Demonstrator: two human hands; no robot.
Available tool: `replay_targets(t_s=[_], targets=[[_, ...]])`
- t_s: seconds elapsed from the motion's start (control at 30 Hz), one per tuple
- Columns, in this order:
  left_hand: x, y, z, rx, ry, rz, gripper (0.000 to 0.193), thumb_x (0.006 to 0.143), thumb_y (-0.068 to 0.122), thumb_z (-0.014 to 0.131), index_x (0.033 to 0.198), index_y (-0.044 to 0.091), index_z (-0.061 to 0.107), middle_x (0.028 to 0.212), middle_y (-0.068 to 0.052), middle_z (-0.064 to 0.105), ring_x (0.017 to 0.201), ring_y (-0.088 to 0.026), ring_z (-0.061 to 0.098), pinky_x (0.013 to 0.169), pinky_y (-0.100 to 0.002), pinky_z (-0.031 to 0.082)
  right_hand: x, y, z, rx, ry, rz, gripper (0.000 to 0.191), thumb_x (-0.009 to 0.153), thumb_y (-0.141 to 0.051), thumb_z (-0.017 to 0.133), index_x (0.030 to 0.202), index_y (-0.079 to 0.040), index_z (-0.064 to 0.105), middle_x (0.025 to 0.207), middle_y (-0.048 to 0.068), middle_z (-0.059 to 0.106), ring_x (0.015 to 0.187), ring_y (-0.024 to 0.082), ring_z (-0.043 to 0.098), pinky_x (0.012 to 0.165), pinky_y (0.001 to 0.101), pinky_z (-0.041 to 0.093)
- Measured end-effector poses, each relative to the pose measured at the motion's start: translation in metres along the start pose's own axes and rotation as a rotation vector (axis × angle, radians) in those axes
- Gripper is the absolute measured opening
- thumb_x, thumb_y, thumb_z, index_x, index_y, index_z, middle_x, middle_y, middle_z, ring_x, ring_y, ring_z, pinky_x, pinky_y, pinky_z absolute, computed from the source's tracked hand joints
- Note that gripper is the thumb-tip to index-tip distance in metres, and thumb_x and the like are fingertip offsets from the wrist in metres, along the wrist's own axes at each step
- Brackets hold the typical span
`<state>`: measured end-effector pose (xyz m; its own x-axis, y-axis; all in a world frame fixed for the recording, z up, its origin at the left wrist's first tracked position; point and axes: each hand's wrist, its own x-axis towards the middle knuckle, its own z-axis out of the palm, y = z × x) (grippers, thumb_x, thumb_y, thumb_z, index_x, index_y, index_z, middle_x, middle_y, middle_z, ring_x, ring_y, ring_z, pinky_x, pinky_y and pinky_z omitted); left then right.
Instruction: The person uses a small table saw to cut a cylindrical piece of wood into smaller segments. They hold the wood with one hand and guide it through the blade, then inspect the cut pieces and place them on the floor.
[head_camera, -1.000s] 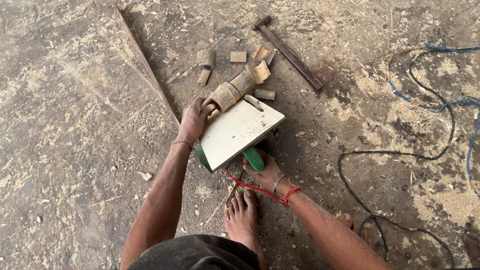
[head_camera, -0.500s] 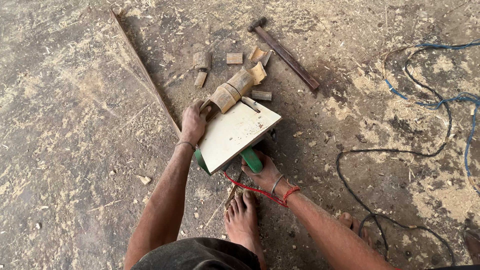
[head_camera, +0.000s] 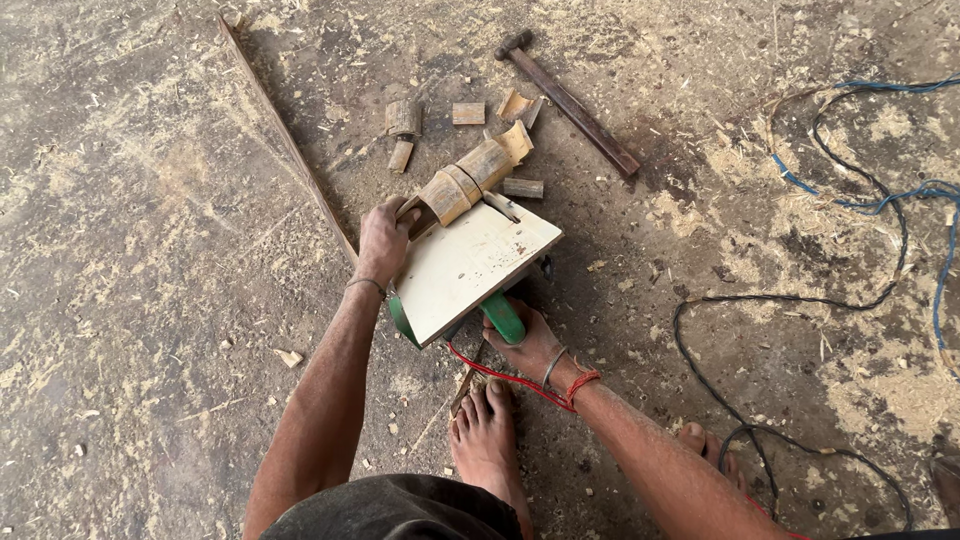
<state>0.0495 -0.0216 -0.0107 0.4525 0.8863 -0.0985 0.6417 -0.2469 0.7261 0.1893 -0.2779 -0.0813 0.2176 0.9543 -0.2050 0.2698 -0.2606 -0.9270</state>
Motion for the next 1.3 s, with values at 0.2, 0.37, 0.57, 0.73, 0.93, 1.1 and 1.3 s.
replay_targets(t_s=[0.2,0.37,0.57,0.73,0.93,1.1,1.3], targets=[[0.003,0.0,0.001,0.005,-0.006,0.037,0.031,0.1,0.018,0.067,0.128,0.003,0.07,0.11,-0.017,0.078,0.096,-0.026,0.077,0.09,-0.043,0.061,-0.001,-0.002,-0.001,-0.001,0.008,0.001,0.024,0.088,-0.022,0.077,0.106,-0.011,0.066,0.102,0.002,0.072,0.096,0.017,0.071,0.09,0.0367,0.06],[0.001,-0.001,0.001,0.008,-0.019,0.043,0.031,0.1,0.018,0.067,0.129,0.004,0.07,0.11,-0.016,0.078,0.095,-0.026,0.077,0.091,-0.043,0.061,0.0,-0.004,-0.001,-0.008,0.014,-0.022,0.023,0.088,-0.021,0.077,0.106,-0.01,0.065,0.102,0.003,0.072,0.095,0.018,0.07,0.089,0.0368,0.06],[-0.001,-0.001,0.0,-0.018,-0.063,0.021,0.034,0.101,0.02,0.066,0.132,0.007,0.068,0.114,-0.015,0.078,0.096,-0.025,0.077,0.091,-0.041,0.063,-0.001,-0.008,-0.002,0.001,0.013,-0.009,0.024,0.088,-0.021,0.077,0.105,-0.011,0.065,0.1,0.003,0.072,0.095,0.016,0.07,0.089,0.0361,0.061],[-0.002,-0.002,-0.003,-0.004,-0.102,0.013,0.035,0.1,0.022,0.066,0.13,0.005,0.069,0.113,-0.015,0.078,0.094,-0.023,0.077,0.089,-0.042,0.063,-0.002,-0.011,-0.003,0.009,0.015,-0.018,0.023,0.089,-0.02,0.078,0.105,-0.009,0.065,0.1,0.004,0.07,0.093,0.017,0.068,0.087,0.0359,0.059],[-0.002,-0.002,-0.003,-0.049,-0.156,-0.023,0.035,0.101,0.025,0.066,0.128,0.005,0.07,0.108,-0.013,0.078,0.089,-0.021,0.077,0.087,-0.04,0.064,-0.003,-0.013,-0.005,0.002,0.03,-0.072,0.022,0.089,-0.019,0.077,0.104,-0.008,0.065,0.1,0.004,0.069,0.091,0.017,0.067,0.084,0.0353,0.059],[0.0,-0.002,-0.007,-0.033,-0.188,0.007,0.034,0.101,0.027,0.065,0.126,0.005,0.072,0.106,-0.012,0.079,0.089,-0.019,0.076,0.087,-0.038,0.063,-0.003,-0.014,-0.006,-0.014,0.043,-0.093,0.023,0.089,-0.02,0.077,0.103,-0.008,0.065,0.098,0.005,0.071,0.088,0.018,0.068,0.082,0.0364,0.06],[-0.003,-0.001,-0.007,-0.083,-0.214,-0.049,0.034,0.101,0.028,0.064,0.126,0.006,0.071,0.101,-0.01,0.078,0.083,-0.015,0.075,0.082,-0.035,0.064,-0.001,-0.012,-0.005,-0.003,0.013,0.014,0.028,0.088,-0.024,0.077,0.107,-0.01,0.063,0.099,0.004,0.071,0.093,0.018,0.07,0.086,0.0369,0.061]])
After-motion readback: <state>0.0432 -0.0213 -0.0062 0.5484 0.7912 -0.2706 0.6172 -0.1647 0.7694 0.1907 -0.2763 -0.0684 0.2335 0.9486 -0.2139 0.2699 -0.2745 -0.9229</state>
